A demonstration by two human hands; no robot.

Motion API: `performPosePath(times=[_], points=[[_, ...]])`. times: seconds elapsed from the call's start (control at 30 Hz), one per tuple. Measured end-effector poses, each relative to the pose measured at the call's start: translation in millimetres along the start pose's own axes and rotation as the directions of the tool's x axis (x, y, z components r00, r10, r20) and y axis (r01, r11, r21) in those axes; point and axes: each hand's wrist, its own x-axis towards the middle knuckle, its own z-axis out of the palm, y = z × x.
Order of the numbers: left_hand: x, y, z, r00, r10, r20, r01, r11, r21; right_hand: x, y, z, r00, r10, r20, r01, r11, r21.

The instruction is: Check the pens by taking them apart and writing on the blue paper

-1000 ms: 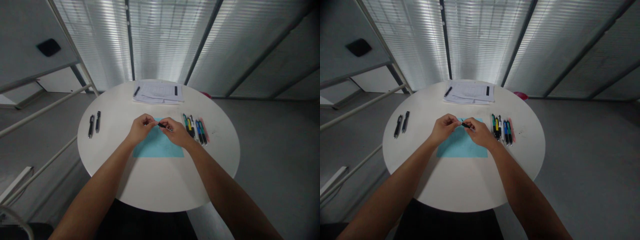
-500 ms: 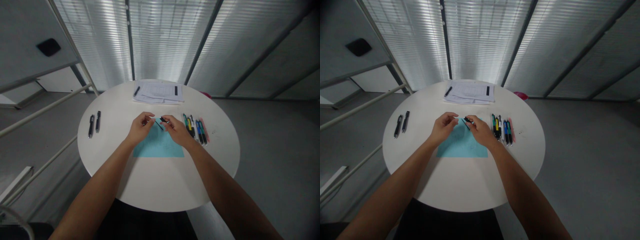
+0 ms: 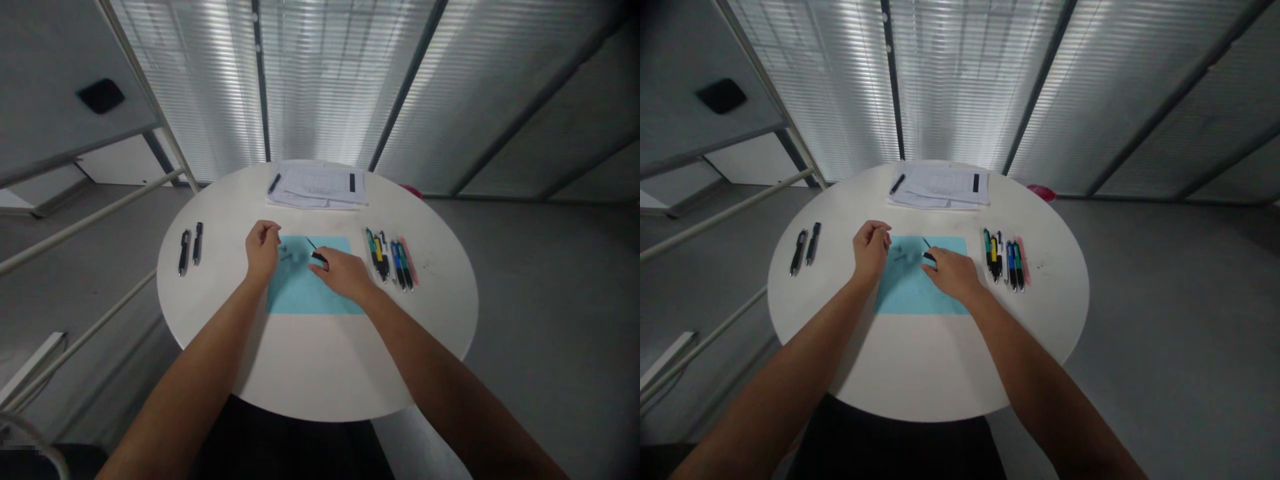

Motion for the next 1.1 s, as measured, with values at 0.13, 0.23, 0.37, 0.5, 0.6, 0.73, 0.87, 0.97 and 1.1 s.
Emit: performPosePath(times=[0.13,0.23,0.37,0.5,0.6,0.73,0.87,0.97,1.1], points=[[1,0,-0.2,1.0,-0.028,0.008,0.028,1.0,0.008,0,2,3,1.0,-0.025,-0.016,0.025,0.999,-0.023],[2,0,-0.1,0.998,-0.043,0.038,0.043,0.999,0.003,-2,2,2,0.998,-0.05,-0.042,0.049,0.998,-0.026],[4,-5,0.1,0.996,-0.078,0.05,0.079,0.997,-0.019,-5,-5,-1,0.996,-0.086,-0.038,0.086,0.996,-0.001],[7,-12,1.2,0.995,-0.095,0.019,0.096,0.994,-0.046,-8,-10,-2,0.983,-0.176,0.059,0.177,0.984,-0.017],[8,-15,2.0,0.996,-0.088,0.005,0.088,0.996,-0.03,-8,-11,-1,0.97,-0.209,0.122,0.216,0.976,-0.04],[8,-14,2.0,0.995,-0.097,0.028,0.097,0.995,0.018,-7,-10,-1,0.971,-0.193,0.142,0.202,0.978,-0.049],[5,-11,1.8,0.99,-0.114,0.078,0.103,0.985,0.136,-7,-11,-1,0.975,-0.175,0.134,0.185,0.981,-0.066],[3,-10,2.3,0.979,-0.074,0.192,0.02,0.963,0.269,-7,-12,-2,0.972,-0.186,0.146,0.197,0.978,-0.069],[1,-11,2.8,0.951,-0.007,0.31,-0.125,0.906,0.404,-6,-12,-1,0.968,-0.189,0.163,0.201,0.978,-0.058]])
